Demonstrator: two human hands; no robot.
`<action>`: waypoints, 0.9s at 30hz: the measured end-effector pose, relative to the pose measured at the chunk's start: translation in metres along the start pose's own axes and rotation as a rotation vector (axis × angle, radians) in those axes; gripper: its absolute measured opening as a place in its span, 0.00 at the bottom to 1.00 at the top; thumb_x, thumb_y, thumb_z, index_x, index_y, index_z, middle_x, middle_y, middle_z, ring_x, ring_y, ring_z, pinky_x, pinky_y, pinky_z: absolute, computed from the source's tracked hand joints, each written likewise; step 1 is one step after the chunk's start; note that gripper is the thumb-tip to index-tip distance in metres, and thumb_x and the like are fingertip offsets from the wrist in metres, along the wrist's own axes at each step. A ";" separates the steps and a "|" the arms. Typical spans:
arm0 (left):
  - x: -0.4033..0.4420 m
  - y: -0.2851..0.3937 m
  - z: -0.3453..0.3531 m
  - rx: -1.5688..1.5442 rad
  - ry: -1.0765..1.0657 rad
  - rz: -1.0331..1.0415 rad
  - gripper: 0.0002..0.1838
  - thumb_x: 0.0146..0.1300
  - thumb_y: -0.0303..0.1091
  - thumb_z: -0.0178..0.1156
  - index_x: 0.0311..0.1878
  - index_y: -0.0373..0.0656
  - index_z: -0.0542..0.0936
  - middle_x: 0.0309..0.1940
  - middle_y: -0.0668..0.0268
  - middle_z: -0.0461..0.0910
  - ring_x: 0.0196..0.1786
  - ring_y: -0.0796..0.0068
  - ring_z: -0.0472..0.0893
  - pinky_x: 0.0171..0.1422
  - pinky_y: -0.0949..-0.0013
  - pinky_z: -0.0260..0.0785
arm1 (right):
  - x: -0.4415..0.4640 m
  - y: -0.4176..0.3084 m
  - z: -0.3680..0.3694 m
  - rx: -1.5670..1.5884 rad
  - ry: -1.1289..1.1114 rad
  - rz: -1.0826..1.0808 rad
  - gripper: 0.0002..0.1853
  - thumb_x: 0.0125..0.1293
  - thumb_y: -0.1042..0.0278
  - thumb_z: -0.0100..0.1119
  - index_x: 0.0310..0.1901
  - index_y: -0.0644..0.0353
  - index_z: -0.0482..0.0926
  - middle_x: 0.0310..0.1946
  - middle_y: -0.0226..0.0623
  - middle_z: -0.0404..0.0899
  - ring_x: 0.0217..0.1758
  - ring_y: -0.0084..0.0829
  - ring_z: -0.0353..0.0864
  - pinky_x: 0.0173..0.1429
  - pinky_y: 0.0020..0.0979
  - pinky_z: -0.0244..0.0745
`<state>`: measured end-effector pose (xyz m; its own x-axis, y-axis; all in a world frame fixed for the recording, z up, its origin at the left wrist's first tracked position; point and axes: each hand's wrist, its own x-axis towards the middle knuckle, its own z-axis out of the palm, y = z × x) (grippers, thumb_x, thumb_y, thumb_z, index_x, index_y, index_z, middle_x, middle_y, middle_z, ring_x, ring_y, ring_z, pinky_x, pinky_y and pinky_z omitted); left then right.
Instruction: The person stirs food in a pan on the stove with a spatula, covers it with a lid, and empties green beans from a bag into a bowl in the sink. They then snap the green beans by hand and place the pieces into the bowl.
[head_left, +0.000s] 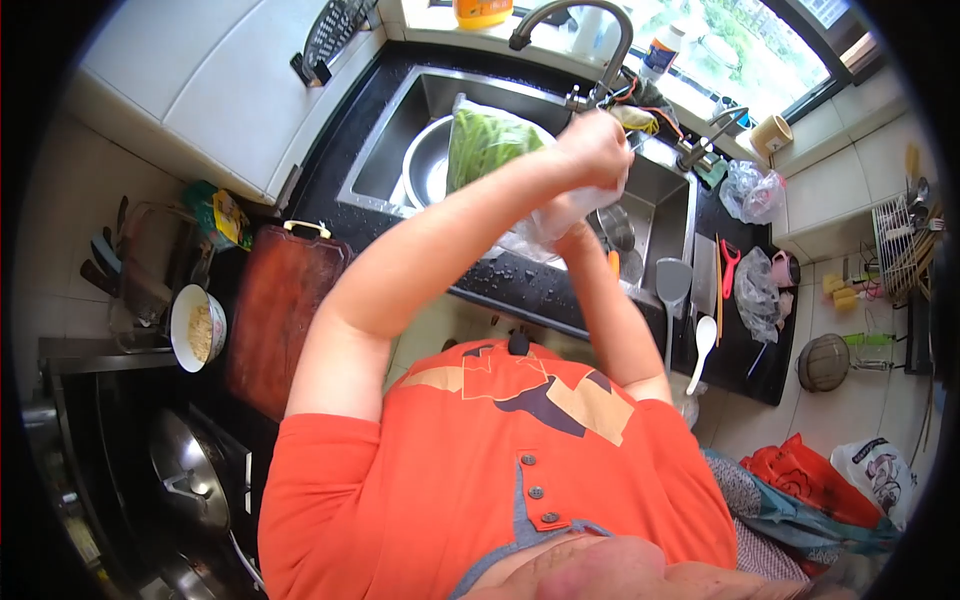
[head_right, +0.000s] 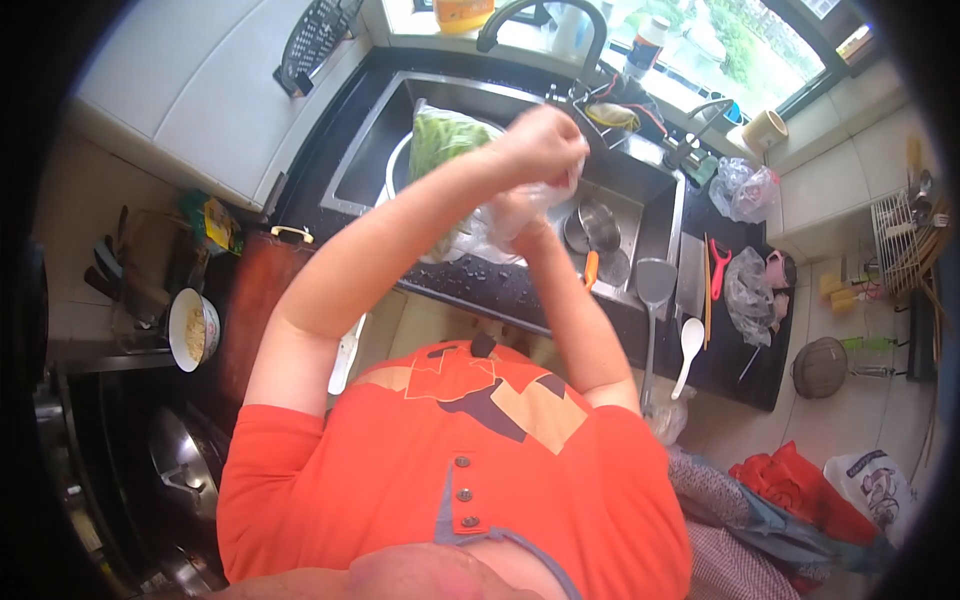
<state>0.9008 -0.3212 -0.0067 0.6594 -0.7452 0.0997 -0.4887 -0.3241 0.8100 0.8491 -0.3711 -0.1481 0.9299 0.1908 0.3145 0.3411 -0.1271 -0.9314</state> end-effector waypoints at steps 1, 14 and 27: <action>0.007 -0.002 0.019 0.161 0.045 0.038 0.14 0.57 0.36 0.57 0.26 0.33 0.81 0.27 0.47 0.81 0.34 0.57 0.84 0.43 0.62 0.75 | -0.003 0.008 0.003 0.351 0.090 0.037 0.29 0.67 0.60 0.48 0.68 0.58 0.57 0.64 0.39 0.64 0.67 0.34 0.63 0.70 0.36 0.59; -0.071 -0.068 -0.055 0.435 0.904 0.033 0.18 0.60 0.41 0.64 0.49 0.41 0.81 0.42 0.61 0.82 0.44 0.67 0.81 0.46 0.68 0.71 | 0.013 -0.002 -0.005 1.444 0.072 0.145 0.44 0.62 0.27 0.43 0.71 0.50 0.55 0.70 0.34 0.60 0.71 0.37 0.59 0.74 0.44 0.51; -0.103 -0.159 -0.083 0.486 0.838 -0.013 0.05 0.60 0.28 0.62 0.36 0.36 0.83 0.24 0.63 0.78 0.25 0.73 0.77 0.32 0.71 0.68 | 0.041 0.071 0.051 1.372 0.165 0.349 0.33 0.65 0.43 0.54 0.66 0.55 0.64 0.62 0.37 0.70 0.64 0.39 0.69 0.68 0.43 0.63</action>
<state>0.9574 -0.1444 -0.0975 0.7675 -0.1434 0.6248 -0.5375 -0.6750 0.5054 0.9042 -0.3225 -0.2105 0.9747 0.2206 -0.0354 -0.2178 0.9029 -0.3706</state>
